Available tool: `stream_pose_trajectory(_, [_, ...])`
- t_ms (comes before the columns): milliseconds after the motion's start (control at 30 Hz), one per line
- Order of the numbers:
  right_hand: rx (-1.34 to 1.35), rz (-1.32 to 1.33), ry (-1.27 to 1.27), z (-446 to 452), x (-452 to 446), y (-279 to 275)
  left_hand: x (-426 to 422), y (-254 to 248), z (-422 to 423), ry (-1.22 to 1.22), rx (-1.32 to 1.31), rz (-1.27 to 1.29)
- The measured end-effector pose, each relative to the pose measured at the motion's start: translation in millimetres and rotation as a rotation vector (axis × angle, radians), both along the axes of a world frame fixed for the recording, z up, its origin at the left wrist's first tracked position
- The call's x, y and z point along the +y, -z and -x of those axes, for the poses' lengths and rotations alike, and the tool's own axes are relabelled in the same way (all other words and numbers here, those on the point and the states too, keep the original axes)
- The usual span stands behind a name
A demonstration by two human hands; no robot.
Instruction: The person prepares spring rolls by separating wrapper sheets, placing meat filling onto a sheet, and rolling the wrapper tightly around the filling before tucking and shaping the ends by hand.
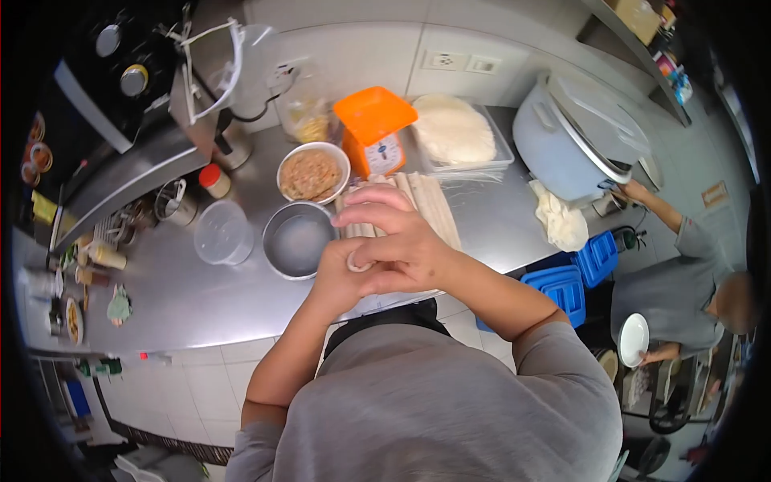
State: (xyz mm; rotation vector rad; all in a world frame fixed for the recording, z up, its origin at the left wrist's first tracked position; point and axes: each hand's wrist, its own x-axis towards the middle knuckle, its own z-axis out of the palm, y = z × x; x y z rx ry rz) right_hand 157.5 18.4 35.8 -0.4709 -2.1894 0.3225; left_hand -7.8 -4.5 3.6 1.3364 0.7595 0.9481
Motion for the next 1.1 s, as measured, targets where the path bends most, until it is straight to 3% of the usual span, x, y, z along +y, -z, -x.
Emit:
stream_pose_trajectory(67, [0.142,0.084,0.026,1,-7,1,0,-12,1,-0.053,0.004,0.066])
stream_pose_trajectory(267, [-0.002,-0.001,0.008,1,-13,6,-1,9,-7,0.001,-0.024,-0.218])
stream_pose_trajectory(367, [-0.042,0.041,-0.016,-11,-17,8,-1,16,-13,-0.009,-0.007,-0.234])
stream_pose_trajectory(467, [0.334,0.394,0.055,-17,-27,29,12,5,-1,-0.012,-0.099,0.165])
stream_pose_trajectory(567, [0.521,0.914,-0.006,-4,-44,73,47,19,-5,-0.071,-0.545,0.352])
stream_pose_trajectory(667, [0.556,1.088,0.15,-17,-39,104,70,22,-38,-0.139,-0.681,0.423])
stream_pose_trajectory(700, [0.638,1.114,0.289,-21,-35,95,78,27,-44,-0.208,-0.588,0.404])
stream_pose_trajectory(767, [0.458,0.944,0.533,-39,-16,114,90,44,-56,-0.334,-0.395,0.364])
stream_pose_trajectory(867, [0.1,0.702,0.762,-67,1,126,93,114,-70,-0.215,0.076,-0.033])
stream_pose_trajectory(900, [0.05,0.584,0.788,-77,6,129,93,151,-79,-0.179,0.264,-0.307])
stream_pose_trajectory(1000, [0.041,0.451,0.881,-113,27,117,64,136,-102,-0.103,0.815,-0.579])
stream_pose_trajectory(1100, [0.049,0.474,0.957,-160,65,108,63,138,-113,-0.004,0.963,-0.634])
